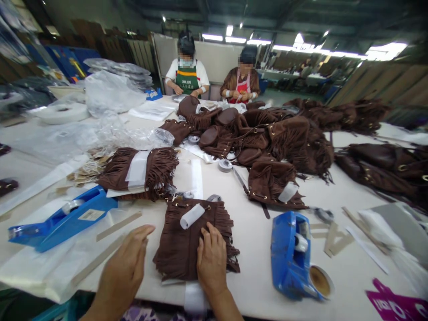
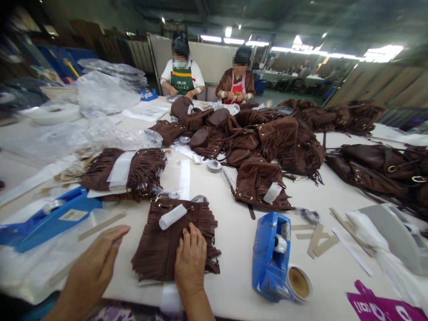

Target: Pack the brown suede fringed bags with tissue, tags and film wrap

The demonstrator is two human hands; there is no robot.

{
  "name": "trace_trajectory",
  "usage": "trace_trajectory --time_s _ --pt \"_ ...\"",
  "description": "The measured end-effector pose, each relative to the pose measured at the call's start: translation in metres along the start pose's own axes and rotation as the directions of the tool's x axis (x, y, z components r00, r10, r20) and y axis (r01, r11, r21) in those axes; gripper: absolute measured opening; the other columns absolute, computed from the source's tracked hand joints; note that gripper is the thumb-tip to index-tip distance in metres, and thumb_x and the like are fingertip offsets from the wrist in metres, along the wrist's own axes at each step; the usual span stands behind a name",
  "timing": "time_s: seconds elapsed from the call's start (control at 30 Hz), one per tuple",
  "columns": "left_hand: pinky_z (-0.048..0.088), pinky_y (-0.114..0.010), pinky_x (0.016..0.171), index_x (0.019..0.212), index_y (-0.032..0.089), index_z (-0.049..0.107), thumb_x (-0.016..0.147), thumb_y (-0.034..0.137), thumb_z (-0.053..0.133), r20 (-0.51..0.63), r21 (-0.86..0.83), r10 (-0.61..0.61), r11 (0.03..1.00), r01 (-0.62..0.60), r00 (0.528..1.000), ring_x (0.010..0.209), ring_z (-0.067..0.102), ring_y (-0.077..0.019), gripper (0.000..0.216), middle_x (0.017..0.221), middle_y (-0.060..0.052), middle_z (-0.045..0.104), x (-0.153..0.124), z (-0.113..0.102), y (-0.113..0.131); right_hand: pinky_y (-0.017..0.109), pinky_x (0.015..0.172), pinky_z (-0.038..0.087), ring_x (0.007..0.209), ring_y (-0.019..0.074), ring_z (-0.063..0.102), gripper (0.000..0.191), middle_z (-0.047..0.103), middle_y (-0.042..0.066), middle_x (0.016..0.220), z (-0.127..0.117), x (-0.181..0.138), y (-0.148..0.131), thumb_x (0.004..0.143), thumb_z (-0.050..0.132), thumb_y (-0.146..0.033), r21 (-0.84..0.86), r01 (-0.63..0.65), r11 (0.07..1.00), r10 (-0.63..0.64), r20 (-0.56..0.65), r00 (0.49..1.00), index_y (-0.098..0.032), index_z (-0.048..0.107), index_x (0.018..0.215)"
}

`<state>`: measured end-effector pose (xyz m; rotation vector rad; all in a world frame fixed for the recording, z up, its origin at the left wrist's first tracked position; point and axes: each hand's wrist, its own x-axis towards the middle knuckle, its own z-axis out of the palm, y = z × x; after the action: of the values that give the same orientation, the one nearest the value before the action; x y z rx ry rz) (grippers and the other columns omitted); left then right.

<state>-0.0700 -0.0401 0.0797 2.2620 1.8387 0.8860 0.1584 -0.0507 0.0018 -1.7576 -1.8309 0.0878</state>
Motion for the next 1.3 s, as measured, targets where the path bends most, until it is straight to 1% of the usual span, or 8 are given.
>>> trace_trajectory --time_s 0.2,0.33,0.53,0.63,0.87,0.97,1.1,1.3 --pt "0.048 -0.045 0.109 0.143 0.02 0.042 0.094 0.017 0.037 0.183 -0.268 -0.048 0.958 0.097 0.982 0.129 0.056 -0.0219 0.049 0.14 -0.011 0.058 0.04 0.072 0.04 0.047 0.103 0.045 0.128 0.0267 0.05 0.034 0.054 0.013 0.14 0.005 -0.002 0.004 0.096 0.044 -0.014 -0.021 0.023 1.0 -0.024 -0.035 0.999 -0.018 0.057 0.127" --pt "0.045 -0.038 0.112 0.151 0.026 0.033 0.096 0.014 0.037 0.192 -0.249 0.135 0.965 -0.085 0.972 0.134 0.051 -0.0179 0.056 0.143 -0.007 0.055 0.044 0.076 0.041 0.047 0.102 0.046 0.127 0.0269 0.051 0.035 0.055 0.012 0.139 0.01 -0.003 0.008 0.096 0.043 -0.015 0.013 0.022 1.0 -0.022 -0.042 0.999 -0.019 0.055 0.129" --pt "0.05 -0.024 0.103 0.146 0.029 0.041 0.09 0.005 0.041 0.277 -0.271 0.415 0.899 -0.343 0.867 0.118 0.063 -0.0133 0.061 0.128 -0.004 0.066 0.043 0.075 0.038 0.048 0.098 0.049 0.125 0.0293 0.055 0.056 0.056 0.013 0.14 0.022 -0.006 0.012 0.097 0.04 -0.018 0.087 -0.014 0.996 0.028 -0.17 0.985 -0.02 0.032 0.152" --pt "0.052 -0.023 0.1 0.142 0.029 0.046 0.085 0.001 0.041 0.314 -0.338 0.425 0.886 -0.318 0.849 0.114 0.065 -0.0137 0.063 0.124 -0.004 0.069 0.045 0.083 0.036 0.049 0.095 0.051 0.123 0.0306 0.057 0.065 0.056 0.011 0.141 0.026 -0.004 0.015 0.096 0.04 -0.019 0.101 0.006 0.995 0.013 -0.186 0.983 -0.023 0.022 0.158" --pt "0.058 -0.02 0.088 0.129 0.031 0.055 0.098 0.014 0.039 0.42 -0.453 0.282 0.889 -0.07 0.863 0.102 0.071 -0.0124 0.039 0.117 -0.001 0.073 0.058 0.087 0.041 0.046 0.082 0.056 0.109 0.0315 0.066 0.068 0.066 0.007 0.128 0.05 -0.005 0.036 0.094 0.047 -0.024 0.023 0.101 0.995 -0.095 -0.183 0.978 -0.035 0.024 0.157" --pt "0.059 -0.022 0.087 0.127 0.029 0.055 0.099 0.015 0.037 0.319 -0.381 0.256 0.916 -0.124 0.912 0.096 0.072 -0.0128 0.037 0.107 -0.001 0.074 0.06 0.091 0.04 0.047 0.079 0.057 0.105 0.0325 0.068 0.072 0.067 0.007 0.126 0.06 -0.007 0.038 0.091 0.048 -0.019 -0.02 0.097 0.995 -0.099 -0.199 0.975 -0.036 0.023 0.157" --pt "0.052 -0.038 0.105 0.128 0.024 0.056 0.095 0.016 0.044 0.122 -0.15 0.301 0.947 -0.282 0.946 0.122 0.061 -0.0216 0.036 0.127 -0.009 0.066 0.058 0.108 0.034 0.049 0.082 0.055 0.109 0.0319 0.067 0.082 0.066 0.006 0.129 0.062 -0.008 0.032 0.085 0.046 -0.009 -0.04 0.029 0.999 -0.036 -0.186 0.982 -0.037 0.018 0.158" --pt "0.051 -0.038 0.108 0.133 0.026 0.053 0.093 0.02 0.051 0.115 -0.183 0.195 0.968 -0.172 0.974 0.127 0.057 -0.0209 0.04 0.135 -0.007 0.061 0.057 0.128 0.018 0.048 0.08 0.051 0.105 0.036 0.062 0.063 0.065 0.014 0.123 0.037 0.006 0.012 0.083 0.057 -0.029 -0.058 0.019 0.998 -0.025 -0.101 0.995 -0.025 0.046 0.145"
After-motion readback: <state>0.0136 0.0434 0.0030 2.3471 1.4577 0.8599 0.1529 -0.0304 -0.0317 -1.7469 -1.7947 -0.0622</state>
